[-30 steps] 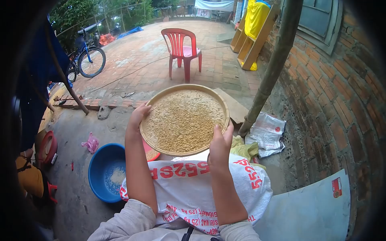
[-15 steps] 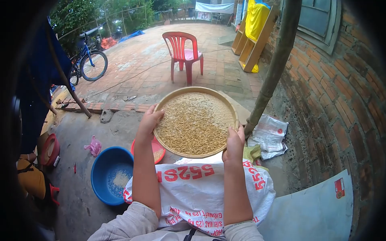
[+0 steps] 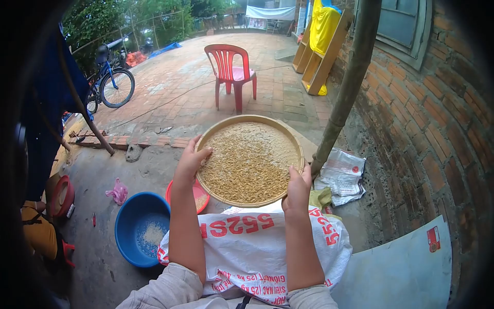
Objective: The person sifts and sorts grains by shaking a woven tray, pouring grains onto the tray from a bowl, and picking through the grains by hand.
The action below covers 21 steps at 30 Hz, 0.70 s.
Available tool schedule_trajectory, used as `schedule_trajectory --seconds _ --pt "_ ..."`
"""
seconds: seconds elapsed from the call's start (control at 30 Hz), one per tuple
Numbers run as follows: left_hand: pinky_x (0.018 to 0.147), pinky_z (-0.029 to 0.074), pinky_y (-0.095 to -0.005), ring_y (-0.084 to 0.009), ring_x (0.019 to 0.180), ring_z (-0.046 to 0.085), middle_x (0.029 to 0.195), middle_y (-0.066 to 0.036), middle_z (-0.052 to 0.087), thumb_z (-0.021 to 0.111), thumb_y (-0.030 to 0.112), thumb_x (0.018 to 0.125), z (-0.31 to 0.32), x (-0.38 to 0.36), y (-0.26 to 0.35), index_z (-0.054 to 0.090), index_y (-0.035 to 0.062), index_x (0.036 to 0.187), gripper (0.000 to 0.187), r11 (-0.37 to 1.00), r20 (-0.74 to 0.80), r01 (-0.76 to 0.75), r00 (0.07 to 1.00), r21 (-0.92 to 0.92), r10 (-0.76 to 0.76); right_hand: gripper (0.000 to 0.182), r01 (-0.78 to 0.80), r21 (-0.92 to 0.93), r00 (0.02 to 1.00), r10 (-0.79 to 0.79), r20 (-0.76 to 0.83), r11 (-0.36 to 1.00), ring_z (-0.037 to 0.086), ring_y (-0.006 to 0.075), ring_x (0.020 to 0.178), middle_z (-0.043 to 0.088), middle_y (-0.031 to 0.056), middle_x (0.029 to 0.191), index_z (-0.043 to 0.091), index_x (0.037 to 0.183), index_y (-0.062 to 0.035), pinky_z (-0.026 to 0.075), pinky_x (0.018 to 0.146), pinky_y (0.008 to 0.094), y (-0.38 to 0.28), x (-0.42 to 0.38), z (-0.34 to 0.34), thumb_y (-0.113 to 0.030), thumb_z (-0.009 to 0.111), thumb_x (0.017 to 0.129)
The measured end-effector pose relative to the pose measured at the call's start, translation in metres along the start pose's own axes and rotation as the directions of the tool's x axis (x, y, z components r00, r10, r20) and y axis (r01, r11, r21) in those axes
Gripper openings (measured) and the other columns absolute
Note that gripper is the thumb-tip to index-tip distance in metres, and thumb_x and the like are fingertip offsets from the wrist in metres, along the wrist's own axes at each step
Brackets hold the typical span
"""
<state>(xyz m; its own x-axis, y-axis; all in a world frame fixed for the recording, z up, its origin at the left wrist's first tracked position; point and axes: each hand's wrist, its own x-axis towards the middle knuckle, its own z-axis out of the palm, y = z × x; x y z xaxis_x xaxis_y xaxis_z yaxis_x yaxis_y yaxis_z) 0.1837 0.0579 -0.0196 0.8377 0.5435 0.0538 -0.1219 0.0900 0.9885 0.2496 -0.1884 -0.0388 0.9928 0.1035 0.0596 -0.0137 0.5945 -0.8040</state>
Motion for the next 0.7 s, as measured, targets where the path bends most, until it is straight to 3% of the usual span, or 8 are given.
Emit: schedule_trajectory --seconds 0.1,0.17,0.27,0.37,0.43,0.53,0.63,0.7 --pt "0.074 0.047 -0.0282 -0.0158 0.087 0.057 0.102 -0.011 0.056 0.062 0.003 0.075 -0.002 -0.002 0.006 0.038 0.0006 0.127 0.057 1.0 -0.031 -0.001 1.0 -0.016 0.0 0.04 0.101 -0.129 0.995 -0.102 -0.004 0.986 0.053 0.0229 0.105 0.052 0.0154 0.115 0.037 0.126 0.0006 0.043 0.09 0.0337 0.006 -0.007 0.012 0.001 0.042 0.086" --pt "0.075 0.047 -0.0283 -0.0157 0.087 0.057 0.101 -0.011 0.056 0.062 0.003 0.075 0.0 -0.006 0.007 0.038 -0.0002 0.126 0.056 1.0 -0.039 -0.014 0.999 -0.007 0.013 0.038 0.108 -0.119 0.994 -0.107 0.015 0.987 0.055 0.0237 0.102 0.053 0.0159 0.113 0.038 0.125 0.0011 0.045 0.088 0.0346 0.004 0.003 0.002 0.001 0.042 0.086" --pt "0.076 0.047 -0.0278 -0.016 0.087 0.057 0.101 -0.011 0.055 0.064 0.005 0.075 0.03 -0.017 0.006 0.039 -0.0012 0.123 0.055 0.991 0.002 -0.114 0.993 0.069 0.114 0.036 -0.118 0.06 0.992 0.12 -0.032 0.991 0.06 0.0254 0.09 0.056 0.0178 0.106 0.039 0.122 0.0042 0.052 0.077 0.0363 -0.004 0.026 -0.023 0.001 0.04 0.086" --pt "0.075 0.047 -0.0275 -0.0157 0.087 0.057 0.102 -0.012 0.055 0.062 0.005 0.076 0.028 -0.017 0.002 0.037 -0.0007 0.126 0.056 0.992 0.028 -0.107 0.994 0.07 0.106 0.035 -0.124 0.086 0.991 0.128 -0.042 0.989 0.061 0.0268 0.089 0.056 0.0188 0.105 0.039 0.122 0.0042 0.053 0.076 0.037 0.0 0.037 -0.038 0.001 0.039 0.086" --pt "0.075 0.047 -0.0274 -0.0156 0.086 0.057 0.102 -0.012 0.056 0.061 0.005 0.077 0.023 -0.01 0.002 0.036 -0.0004 0.127 0.056 0.992 0.049 -0.111 0.993 0.061 0.108 0.036 -0.112 0.052 0.992 0.115 -0.044 0.992 0.059 0.0248 0.093 0.054 0.0182 0.108 0.038 0.123 0.0038 0.051 0.08 0.0358 -0.001 0.022 -0.021 0.001 0.04 0.087" --pt "0.075 0.047 -0.0283 -0.0171 0.089 0.057 0.105 -0.015 0.055 0.055 0.004 0.079 -0.011 0.002 0.001 0.035 -0.0001 0.128 0.053 0.996 0.017 -0.061 0.998 0.066 0.06 0.04 0.04 -0.049 0.998 -0.043 -0.056 0.998 0.055 0.0231 0.1 0.052 0.0156 0.112 0.035 0.125 0.0007 0.045 0.088 0.0348 0.011 -0.005 0.009 0.003 0.043 0.085" --pt "0.075 0.047 -0.0277 -0.0171 0.089 0.057 0.107 -0.015 0.055 0.048 0.003 0.083 -0.018 0.003 0.004 0.037 0.0012 0.128 0.047 1.0 -0.067 -0.012 0.998 -0.024 0.01 0.041 0.024 -0.058 0.999 -0.026 -0.022 0.998 0.05 0.0197 0.106 0.049 0.0136 0.116 0.034 0.125 0.0004 0.039 0.092 0.0313 0.014 -0.012 0.018 0.005 0.043 0.085" --pt "0.076 0.046 -0.0277 -0.0146 0.089 0.056 0.104 -0.011 0.056 0.046 0.001 0.084 -0.002 -0.003 0.006 0.037 0.0036 0.13 0.047 0.995 -0.042 -0.072 0.997 -0.069 0.069 0.039 0.003 -0.034 1.0 -0.004 -0.02 0.999 0.053 0.0224 0.103 0.05 0.0156 0.114 0.035 0.124 0.0015 0.044 0.089 0.0337 0.014 0.004 0.002 0.004 0.041 0.085"
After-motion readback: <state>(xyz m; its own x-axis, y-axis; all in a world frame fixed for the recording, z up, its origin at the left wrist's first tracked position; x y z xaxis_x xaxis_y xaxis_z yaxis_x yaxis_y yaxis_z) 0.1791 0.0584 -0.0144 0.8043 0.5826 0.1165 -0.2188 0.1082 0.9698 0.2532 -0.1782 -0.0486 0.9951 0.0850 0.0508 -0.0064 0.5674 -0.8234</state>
